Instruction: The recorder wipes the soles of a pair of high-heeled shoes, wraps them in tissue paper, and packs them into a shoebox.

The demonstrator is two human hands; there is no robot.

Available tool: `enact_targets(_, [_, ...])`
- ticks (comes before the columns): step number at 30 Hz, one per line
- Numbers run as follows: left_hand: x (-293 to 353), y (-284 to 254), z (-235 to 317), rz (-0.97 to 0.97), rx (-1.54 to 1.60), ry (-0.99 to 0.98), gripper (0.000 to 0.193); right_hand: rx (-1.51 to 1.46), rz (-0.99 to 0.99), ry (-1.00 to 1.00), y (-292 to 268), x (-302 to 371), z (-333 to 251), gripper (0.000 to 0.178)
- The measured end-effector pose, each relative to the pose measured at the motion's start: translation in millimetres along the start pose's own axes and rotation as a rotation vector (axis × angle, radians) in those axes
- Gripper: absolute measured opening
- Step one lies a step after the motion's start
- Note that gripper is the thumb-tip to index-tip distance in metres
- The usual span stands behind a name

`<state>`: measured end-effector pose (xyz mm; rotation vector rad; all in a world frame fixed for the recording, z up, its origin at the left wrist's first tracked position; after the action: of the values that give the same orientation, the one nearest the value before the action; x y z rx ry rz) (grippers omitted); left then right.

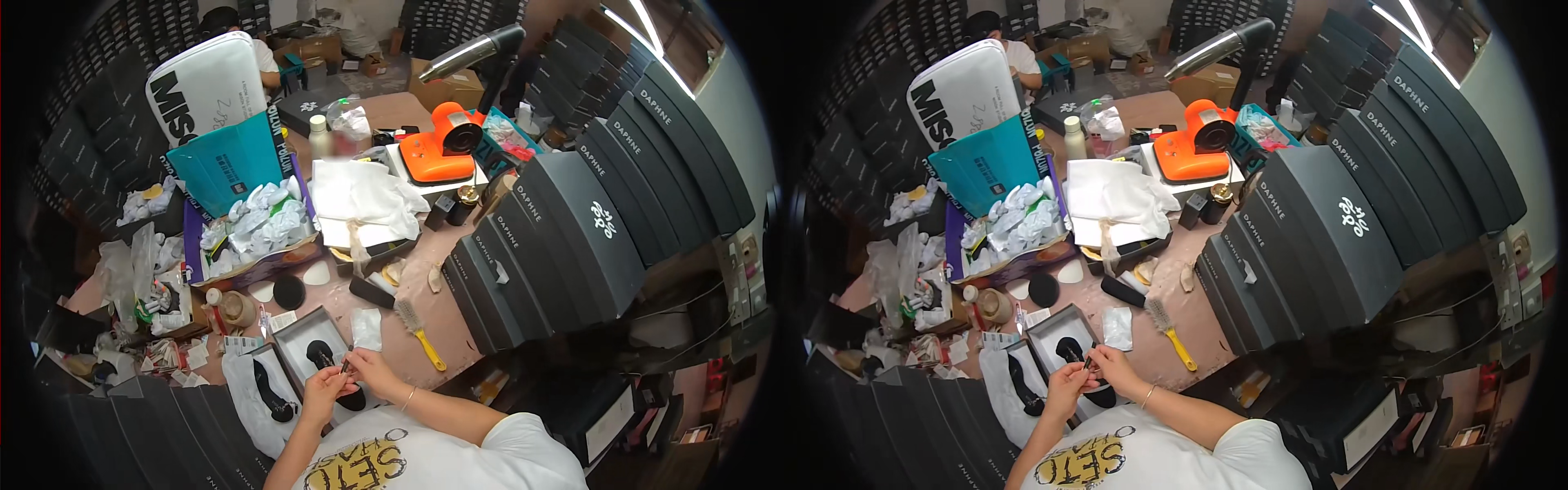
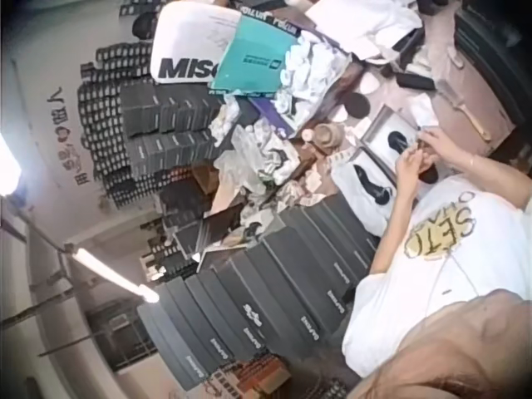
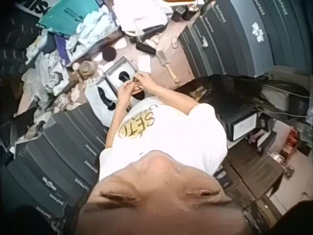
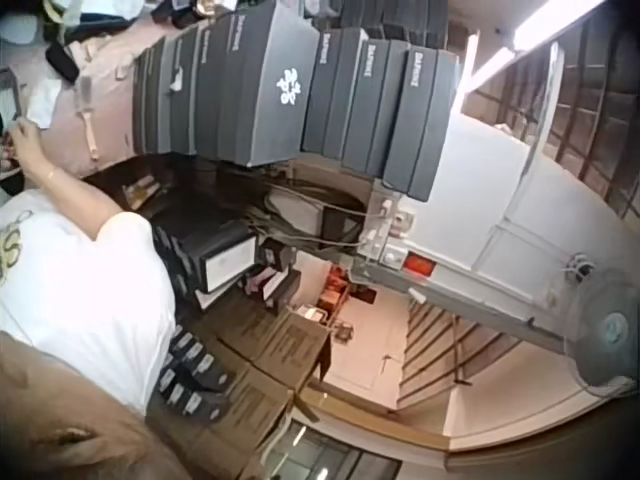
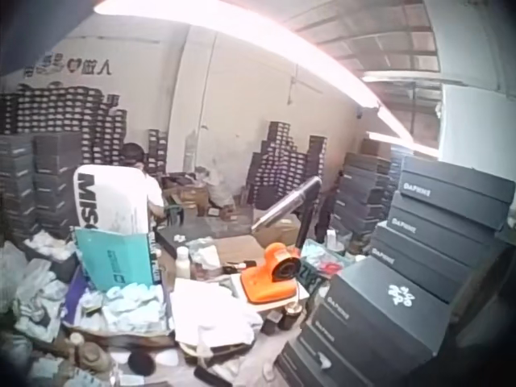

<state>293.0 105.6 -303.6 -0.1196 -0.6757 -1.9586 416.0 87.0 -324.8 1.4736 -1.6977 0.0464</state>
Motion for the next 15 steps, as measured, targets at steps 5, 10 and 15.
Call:
enact_targets(5, [1.8, 0.3, 12.9, 0.017, 0.003, 0.035, 0.030, 0.489, 0.008, -0.195, 11.1, 4.7, -43.1, 0.022])
enact_targets(10, [11.1, 2.7, 26.5, 0.020, -0.050, 0.112, 0.035, 0.327, -0.043, -0.196, 25.1, 12.5, -49.2, 0.018])
enact_targets(15, [17.6, 2.2, 31.5, 0.040, -0.067, 0.150, 0.036, 0.387, -0.079, -0.233, 30.4, 12.4, -35.0, 0.018])
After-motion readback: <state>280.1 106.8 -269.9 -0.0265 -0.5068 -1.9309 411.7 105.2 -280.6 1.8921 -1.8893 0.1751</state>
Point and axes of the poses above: each hand's wrist, its own x-axis away from the middle knuckle, its own y-axis out of the palm, z = x × y, the point moved 6 cm from there along -x, towards the middle knuckle, and after that the axes turned 10 degrees about y, right-handed, at the moved point
